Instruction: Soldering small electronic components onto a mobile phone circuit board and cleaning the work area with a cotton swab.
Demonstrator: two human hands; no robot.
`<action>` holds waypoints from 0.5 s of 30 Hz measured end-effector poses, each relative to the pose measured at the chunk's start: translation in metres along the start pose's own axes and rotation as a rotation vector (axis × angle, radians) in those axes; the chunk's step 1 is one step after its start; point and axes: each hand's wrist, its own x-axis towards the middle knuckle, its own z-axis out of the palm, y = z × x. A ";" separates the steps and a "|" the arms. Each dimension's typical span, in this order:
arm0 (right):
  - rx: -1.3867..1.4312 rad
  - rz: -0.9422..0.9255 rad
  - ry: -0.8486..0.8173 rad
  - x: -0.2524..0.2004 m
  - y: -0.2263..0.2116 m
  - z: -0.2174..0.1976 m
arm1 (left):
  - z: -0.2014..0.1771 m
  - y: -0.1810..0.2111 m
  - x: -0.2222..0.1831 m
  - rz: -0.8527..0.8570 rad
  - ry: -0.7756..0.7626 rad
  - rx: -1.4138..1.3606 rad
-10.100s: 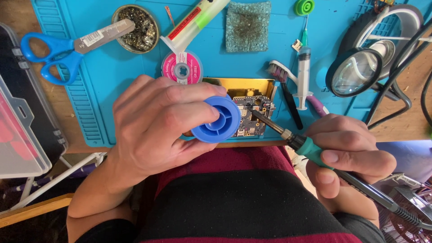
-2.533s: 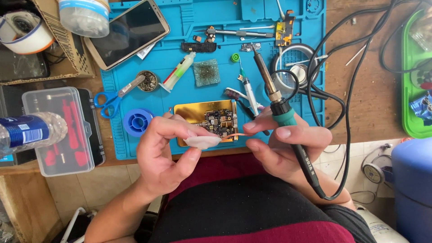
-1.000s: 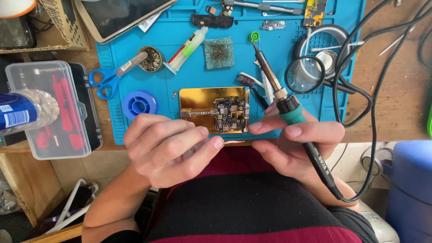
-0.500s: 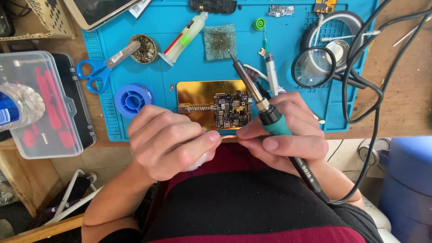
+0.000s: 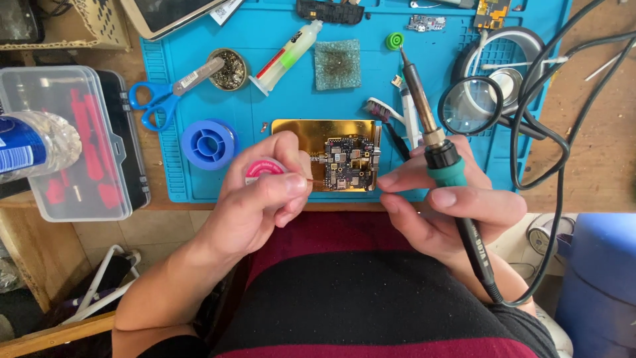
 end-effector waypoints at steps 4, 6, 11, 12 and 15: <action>0.007 -0.013 0.023 0.004 -0.003 0.004 | 0.006 -0.006 0.003 -0.118 0.020 -0.175; 0.021 0.054 0.026 0.009 -0.012 0.004 | 0.007 -0.008 0.004 -0.131 0.023 -0.215; 0.005 -0.002 -0.035 0.017 -0.010 -0.001 | 0.011 -0.011 0.001 0.014 0.033 0.137; -0.015 0.003 -0.099 0.019 -0.012 -0.004 | 0.012 -0.009 -0.001 0.091 0.029 0.364; -0.057 -0.093 -0.040 0.026 -0.002 0.009 | 0.018 -0.002 -0.005 0.374 0.041 0.783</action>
